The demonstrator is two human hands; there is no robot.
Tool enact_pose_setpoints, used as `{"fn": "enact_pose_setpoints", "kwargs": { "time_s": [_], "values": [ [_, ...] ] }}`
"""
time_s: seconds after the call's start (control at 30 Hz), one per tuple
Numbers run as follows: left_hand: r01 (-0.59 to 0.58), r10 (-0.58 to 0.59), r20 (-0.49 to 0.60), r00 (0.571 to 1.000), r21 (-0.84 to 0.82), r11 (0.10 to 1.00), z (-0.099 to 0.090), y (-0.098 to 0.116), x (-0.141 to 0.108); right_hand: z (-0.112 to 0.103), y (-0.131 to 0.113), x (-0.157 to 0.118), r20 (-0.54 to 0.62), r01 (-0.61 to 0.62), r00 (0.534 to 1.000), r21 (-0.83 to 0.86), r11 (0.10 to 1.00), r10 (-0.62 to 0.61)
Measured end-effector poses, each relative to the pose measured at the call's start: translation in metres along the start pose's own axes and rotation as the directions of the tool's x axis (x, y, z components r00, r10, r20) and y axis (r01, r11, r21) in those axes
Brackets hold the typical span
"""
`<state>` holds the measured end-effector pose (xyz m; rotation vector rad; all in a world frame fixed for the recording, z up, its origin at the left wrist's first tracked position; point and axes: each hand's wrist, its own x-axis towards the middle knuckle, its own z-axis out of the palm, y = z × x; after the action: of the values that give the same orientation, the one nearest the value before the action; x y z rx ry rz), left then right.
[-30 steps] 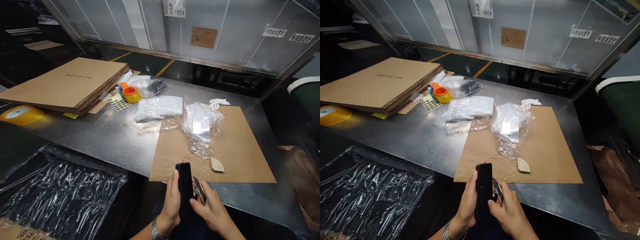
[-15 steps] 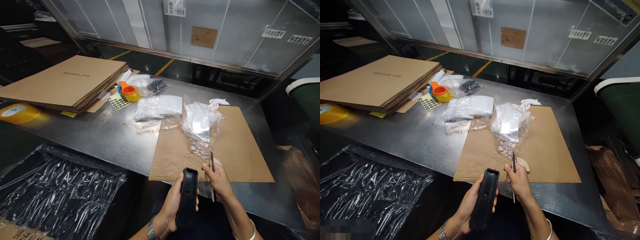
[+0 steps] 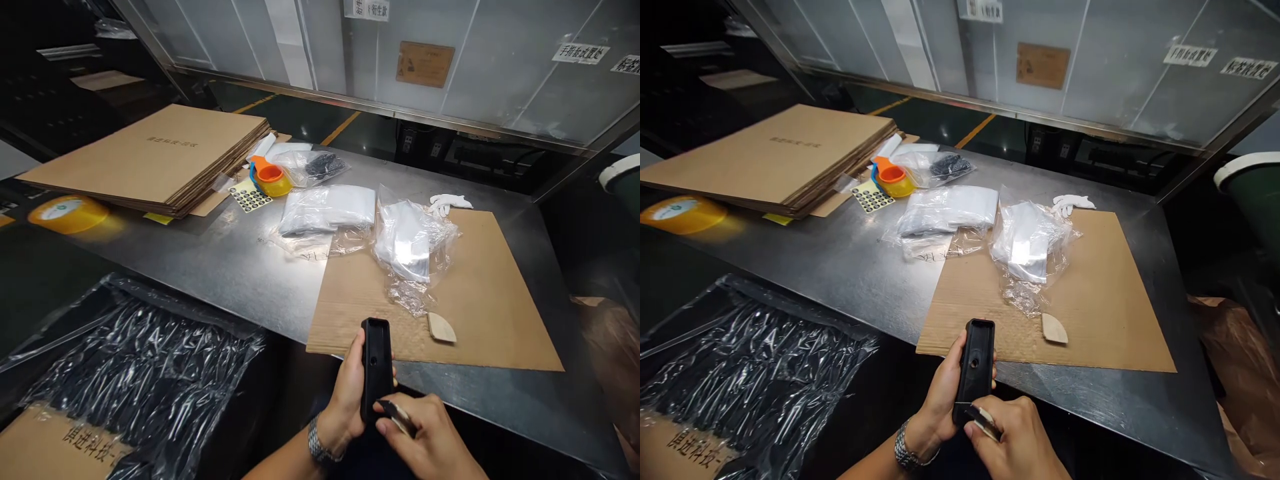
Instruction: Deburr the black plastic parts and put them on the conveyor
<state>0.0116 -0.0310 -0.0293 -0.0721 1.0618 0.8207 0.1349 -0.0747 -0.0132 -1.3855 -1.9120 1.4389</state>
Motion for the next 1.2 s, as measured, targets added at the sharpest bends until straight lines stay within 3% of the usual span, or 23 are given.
{"fn": "enact_pose_setpoints", "kwargs": {
  "time_s": [0.27, 0.47, 0.63, 0.87, 1.07, 1.2],
  "values": [
    [-0.211, 0.211, -0.01, 0.977, 0.01, 0.977, 0.005, -0.004, -0.003, 0.007, -0.001, 0.008, -0.064, 0.13, 0.99, 0.032, 0.991, -0.128],
    [-0.258, 0.258, 0.017, 0.966, -0.032, 0.966, 0.006, -0.001, -0.002, 0.004, -0.005, 0.006, -0.078, 0.018, 0.997, 0.27, 0.963, 0.003],
    [-0.193, 0.193, 0.01, 0.981, -0.036, 0.981, 0.006, 0.001, -0.001, -0.005, -0.002, 0.007, -0.089, -0.064, 0.99, 0.414, 0.908, 0.11],
    [-0.034, 0.035, 0.007, 0.999, -0.055, 0.998, 0.005, 0.001, 0.003, -0.015, 0.004, 0.006, -0.148, 0.008, 0.989, 0.078, 0.997, 0.004],
    [0.08, -0.079, 0.042, 0.996, -0.011, 0.997, 0.002, -0.001, 0.006, -0.014, 0.004, 0.008, -0.052, 0.114, 0.991, -0.164, 0.98, -0.124],
    [0.091, -0.091, 0.028, 0.995, -0.011, 0.996, 0.005, -0.002, 0.003, -0.013, 0.005, 0.011, 0.0, 0.134, 0.991, -0.224, 0.965, -0.137]
  ]
}}
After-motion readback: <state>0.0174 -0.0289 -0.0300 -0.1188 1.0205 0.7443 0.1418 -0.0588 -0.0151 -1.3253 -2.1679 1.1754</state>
